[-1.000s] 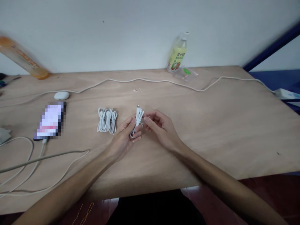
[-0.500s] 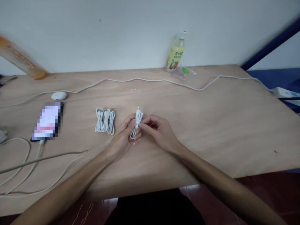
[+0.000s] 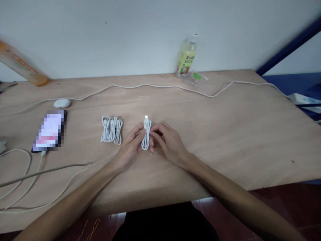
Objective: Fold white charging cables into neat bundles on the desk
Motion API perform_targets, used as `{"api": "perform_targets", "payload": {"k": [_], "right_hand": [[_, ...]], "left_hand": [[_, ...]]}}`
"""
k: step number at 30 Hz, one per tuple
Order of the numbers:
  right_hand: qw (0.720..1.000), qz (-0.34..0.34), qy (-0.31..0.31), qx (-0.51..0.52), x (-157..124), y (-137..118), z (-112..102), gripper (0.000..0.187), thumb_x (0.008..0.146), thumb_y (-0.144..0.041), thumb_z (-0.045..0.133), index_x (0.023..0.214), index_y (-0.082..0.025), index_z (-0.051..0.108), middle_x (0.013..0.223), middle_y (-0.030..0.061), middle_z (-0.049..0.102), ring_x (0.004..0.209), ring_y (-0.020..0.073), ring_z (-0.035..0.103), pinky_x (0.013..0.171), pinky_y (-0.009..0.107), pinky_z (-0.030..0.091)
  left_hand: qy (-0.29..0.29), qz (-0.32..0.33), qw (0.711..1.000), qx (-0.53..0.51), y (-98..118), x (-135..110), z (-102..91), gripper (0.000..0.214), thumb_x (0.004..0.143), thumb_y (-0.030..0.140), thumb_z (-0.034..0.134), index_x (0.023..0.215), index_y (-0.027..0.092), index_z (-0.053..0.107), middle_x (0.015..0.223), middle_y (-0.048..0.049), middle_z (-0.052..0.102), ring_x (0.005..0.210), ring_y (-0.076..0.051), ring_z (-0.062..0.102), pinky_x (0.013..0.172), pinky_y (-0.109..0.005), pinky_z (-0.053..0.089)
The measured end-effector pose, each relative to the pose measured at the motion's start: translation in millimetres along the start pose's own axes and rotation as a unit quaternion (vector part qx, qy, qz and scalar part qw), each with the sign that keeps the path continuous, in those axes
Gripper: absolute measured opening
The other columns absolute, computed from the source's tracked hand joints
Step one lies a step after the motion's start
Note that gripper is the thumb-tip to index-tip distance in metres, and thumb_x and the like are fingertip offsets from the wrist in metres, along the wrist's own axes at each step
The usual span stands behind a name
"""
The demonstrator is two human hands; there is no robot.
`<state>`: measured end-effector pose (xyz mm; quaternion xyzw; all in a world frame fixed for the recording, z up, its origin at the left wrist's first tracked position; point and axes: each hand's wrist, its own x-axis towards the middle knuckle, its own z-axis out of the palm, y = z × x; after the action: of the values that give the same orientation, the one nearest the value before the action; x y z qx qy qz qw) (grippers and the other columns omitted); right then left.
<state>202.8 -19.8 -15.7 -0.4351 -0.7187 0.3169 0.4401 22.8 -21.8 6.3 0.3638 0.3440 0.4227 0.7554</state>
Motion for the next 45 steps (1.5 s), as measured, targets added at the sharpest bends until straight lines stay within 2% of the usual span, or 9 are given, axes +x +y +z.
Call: {"api": "perform_targets", "payload": {"k": [7, 14, 21, 25, 29, 33, 38, 42, 45], "right_hand": [[1.0, 0.006, -0.012, -0.023, 0, -1, -2, 0.014, 0.109, -0.022, 0.054, 0.099, -0.026, 0.063, 0.102, 0.0054, 0.067, 0.091, 0.0215, 0.064, 0.089, 0.038, 0.058], [0.998, -0.008, -0.016, -0.062, -2, 2, -1, 0.016, 0.111, -0.02, 0.052, 0.101, -0.025, 0.063, 0.105, 0.0069, 0.064, 0.095, 0.0229, 0.064, 0.092, 0.04, 0.058], [0.996, -0.027, -0.011, -0.081, -2, 2, 0, 0.016, 0.112, -0.02, 0.05, 0.102, -0.024, 0.061, 0.105, 0.0068, 0.061, 0.092, 0.0215, 0.062, 0.087, 0.037, 0.056], [0.995, -0.027, -0.01, -0.096, -2, 3, 2, 0.019, 0.112, -0.021, 0.045, 0.099, -0.024, 0.058, 0.102, 0.0055, 0.058, 0.088, 0.0212, 0.059, 0.08, 0.035, 0.052], [0.995, -0.027, -0.004, -0.093, -2, 1, 4, 0.019, 0.112, -0.023, 0.042, 0.098, -0.025, 0.054, 0.098, 0.0048, 0.057, 0.084, 0.0215, 0.057, 0.076, 0.035, 0.049], [0.998, -0.019, 0.015, -0.063, -1, -6, 5, 0.019, 0.113, -0.026, 0.041, 0.096, -0.026, 0.051, 0.095, 0.005, 0.058, 0.085, 0.0227, 0.057, 0.078, 0.036, 0.049], [1.0, -0.003, 0.017, 0.011, -1, -13, 6, 0.025, 0.113, -0.028, 0.041, 0.089, -0.027, 0.047, 0.085, 0.0018, 0.056, 0.08, 0.0214, 0.054, 0.079, 0.036, 0.046], [0.995, 0.046, 0.006, 0.086, -2, -15, 7, 0.029, 0.113, -0.033, 0.043, 0.085, -0.027, 0.047, 0.079, -0.0004, 0.053, 0.077, 0.0203, 0.052, 0.076, 0.036, 0.043], [0.979, 0.093, -0.005, 0.183, -2, -15, 10, 0.032, 0.114, -0.04, 0.046, 0.084, -0.027, 0.048, 0.076, -0.0023, 0.051, 0.073, 0.0188, 0.05, 0.072, 0.035, 0.041]], "left_hand": [[0.009, 0.027, 0.999, 0.023, -4, 5, -2.8, 0.038, 0.09, 0.041, 0.091, 0.109, 0.016, 0.069, 0.087, -0.0024, 0.078, 0.073, -0.02, 0.079, 0.073, -0.035, 0.067], [0.021, 0.032, 0.997, 0.064, -3, 5, -5.1, 0.04, 0.09, 0.045, 0.091, 0.11, 0.016, 0.074, 0.087, -0.0025, 0.079, 0.077, -0.02, 0.081, 0.072, -0.031, 0.066], [0.012, 0.007, 1.0, 0.005, -1, 4, -3.8, 0.038, 0.086, 0.04, 0.096, 0.108, 0.014, 0.077, 0.09, -0.0039, 0.08, 0.075, -0.017, 0.078, 0.065, -0.026, 0.063], [0.001, -0.018, 0.999, -0.032, 0, 2, -2.9, 0.034, 0.086, 0.036, 0.096, 0.104, 0.014, 0.077, 0.085, -0.0027, 0.078, 0.069, -0.014, 0.075, 0.068, -0.025, 0.064], [-0.011, -0.023, 0.999, -0.04, -1, 1, -1.3, 0.037, 0.086, 0.036, 0.097, 0.108, 0.015, 0.076, 0.082, -0.0012, 0.078, 0.07, -0.015, 0.077, 0.07, -0.027, 0.066], [-0.015, 0.004, 1.0, -0.012, -3, 2, -0.5, 0.042, 0.087, 0.043, 0.096, 0.111, 0.018, 0.072, 0.082, -0.0001, 0.079, 0.072, -0.018, 0.079, 0.074, -0.032, 0.067], [-0.01, 0.044, 0.998, 0.052, -6, 3, -2.4, 0.042, 0.092, 0.048, 0.089, 0.117, 0.02, 0.068, 0.083, 0.0006, 0.081, 0.073, -0.019, 0.08, 0.075, -0.032, 0.066], [-0.012, 0.062, 0.995, 0.082, -7, 2, -3.8, 0.039, 0.096, 0.048, 0.084, 0.119, 0.021, 0.067, 0.087, -0.0004, 0.082, 0.074, -0.019, 0.08, 0.077, -0.033, 0.065], [-0.007, 0.077, 0.99, 0.116, -5, 2, -3.0, 0.037, 0.098, 0.048, 0.081, 0.119, 0.021, 0.066, 0.091, -0.0011, 0.082, 0.076, -0.019, 0.08, 0.078, -0.033, 0.064]]}}
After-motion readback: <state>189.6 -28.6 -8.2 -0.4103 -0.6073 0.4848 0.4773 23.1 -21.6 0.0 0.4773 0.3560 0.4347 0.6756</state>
